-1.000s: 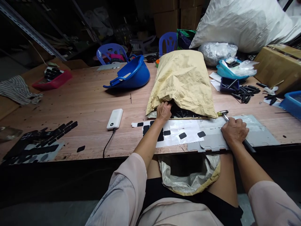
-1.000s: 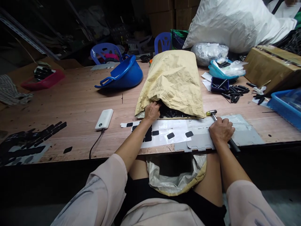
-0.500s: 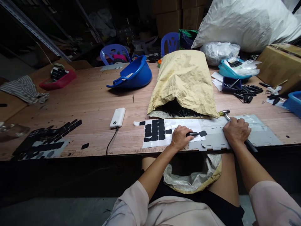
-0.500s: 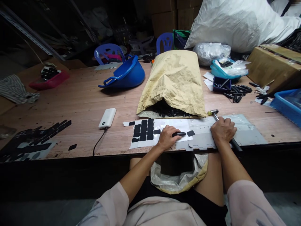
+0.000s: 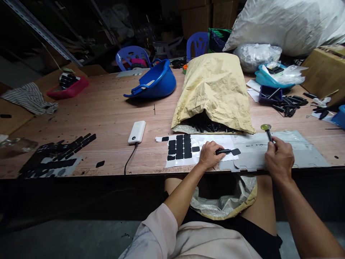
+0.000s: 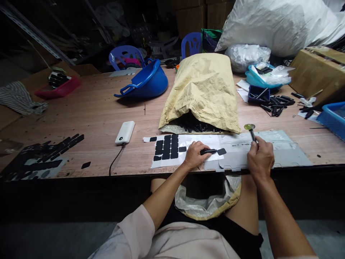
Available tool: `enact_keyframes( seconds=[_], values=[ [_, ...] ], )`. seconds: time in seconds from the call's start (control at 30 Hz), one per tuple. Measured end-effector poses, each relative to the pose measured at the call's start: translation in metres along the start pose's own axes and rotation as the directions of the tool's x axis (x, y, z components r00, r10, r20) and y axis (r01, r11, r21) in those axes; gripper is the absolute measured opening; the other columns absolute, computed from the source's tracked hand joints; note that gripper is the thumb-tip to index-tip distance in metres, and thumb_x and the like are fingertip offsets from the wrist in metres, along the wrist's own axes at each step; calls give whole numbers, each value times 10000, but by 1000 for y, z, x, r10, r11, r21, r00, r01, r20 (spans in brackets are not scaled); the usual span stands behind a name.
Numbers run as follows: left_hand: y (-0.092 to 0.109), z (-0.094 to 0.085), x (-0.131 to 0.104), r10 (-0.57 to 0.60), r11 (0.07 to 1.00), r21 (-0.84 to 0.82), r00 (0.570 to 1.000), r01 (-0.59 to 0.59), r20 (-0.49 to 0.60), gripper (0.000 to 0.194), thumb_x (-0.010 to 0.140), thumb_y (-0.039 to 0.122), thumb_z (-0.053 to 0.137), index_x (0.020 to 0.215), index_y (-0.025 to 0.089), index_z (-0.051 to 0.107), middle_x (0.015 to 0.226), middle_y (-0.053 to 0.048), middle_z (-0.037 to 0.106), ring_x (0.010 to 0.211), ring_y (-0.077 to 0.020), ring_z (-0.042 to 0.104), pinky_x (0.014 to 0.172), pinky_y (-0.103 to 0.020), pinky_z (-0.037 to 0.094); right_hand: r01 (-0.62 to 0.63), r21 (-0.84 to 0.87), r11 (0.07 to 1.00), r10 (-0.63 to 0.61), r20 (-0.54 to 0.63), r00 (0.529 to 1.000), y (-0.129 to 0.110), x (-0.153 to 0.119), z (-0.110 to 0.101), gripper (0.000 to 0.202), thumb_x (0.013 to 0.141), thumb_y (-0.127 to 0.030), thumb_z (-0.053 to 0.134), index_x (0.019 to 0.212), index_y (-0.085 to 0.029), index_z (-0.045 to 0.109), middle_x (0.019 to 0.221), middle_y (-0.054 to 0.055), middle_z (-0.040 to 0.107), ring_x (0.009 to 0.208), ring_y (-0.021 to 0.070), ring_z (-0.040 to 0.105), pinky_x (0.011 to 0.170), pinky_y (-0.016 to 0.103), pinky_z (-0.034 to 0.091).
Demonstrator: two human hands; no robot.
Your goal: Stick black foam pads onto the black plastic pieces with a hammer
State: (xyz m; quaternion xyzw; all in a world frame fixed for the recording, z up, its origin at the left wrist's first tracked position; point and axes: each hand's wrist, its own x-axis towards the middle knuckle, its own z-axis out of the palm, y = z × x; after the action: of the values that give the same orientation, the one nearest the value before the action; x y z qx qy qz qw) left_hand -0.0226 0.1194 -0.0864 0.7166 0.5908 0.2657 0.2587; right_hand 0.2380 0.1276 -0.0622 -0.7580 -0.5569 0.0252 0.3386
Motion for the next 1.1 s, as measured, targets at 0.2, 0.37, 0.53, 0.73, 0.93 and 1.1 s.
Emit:
enact_keyframes(
  seconds=[0.2,0.37,0.53,0.73,0.93,1.1],
  values=[
    [1,-1,2,-47,999,-6,998,47,39,217,864,299,844,1080,286,829,1023,-22,726,1058,-241,604,1006,-375,497,121,403,907,-200,160,967,-24,-80,-2,376,1005,-402,531,1267,-231,739,1159,104,756,1051,252,698,949,407,560],
    [1,-2,3,-66,998,-1,996,67,57,225,872,313,839,1096,300,826,1067,-8,747,1091,-238,605,1011,-378,491,208,484,850,-326,172,930,-43,-105,3,362,1048,-367,518,1314,-249,733,1100,100,764,997,238,713,883,380,578],
    [1,0,4,-60,998,7,997,60,46,191,877,324,830,1067,297,827,1058,-12,749,1089,-240,611,1014,-393,491,262,420,869,-365,188,912,-43,-113,8,384,1063,-355,493,1361,-283,725,984,69,726,873,219,696,818,358,570],
    [3,0,3,-64,998,-14,997,65,33,185,866,314,841,1051,301,841,1042,-16,750,1086,-244,608,1016,-386,494,283,378,882,-353,129,927,-41,-109,4,394,1061,-333,492,1380,-283,717,984,70,714,891,226,688,837,367,565],
    [3,1,2,-74,997,-24,997,74,28,199,849,297,856,1048,292,844,1043,-20,754,1090,-250,612,1025,-391,499,277,368,888,-356,166,920,-35,-103,1,373,1047,-326,500,1329,-257,734,980,66,728,873,223,692,816,354,556],
    [2,0,3,-60,998,-14,998,61,33,173,858,291,845,1031,284,838,1038,-26,749,1092,-259,612,1008,-396,510,245,147,958,-256,57,965,-28,-54,-12,438,1027,-343,496,1389,-222,712,1045,108,709,973,263,659,928,398,528]
  ],
)
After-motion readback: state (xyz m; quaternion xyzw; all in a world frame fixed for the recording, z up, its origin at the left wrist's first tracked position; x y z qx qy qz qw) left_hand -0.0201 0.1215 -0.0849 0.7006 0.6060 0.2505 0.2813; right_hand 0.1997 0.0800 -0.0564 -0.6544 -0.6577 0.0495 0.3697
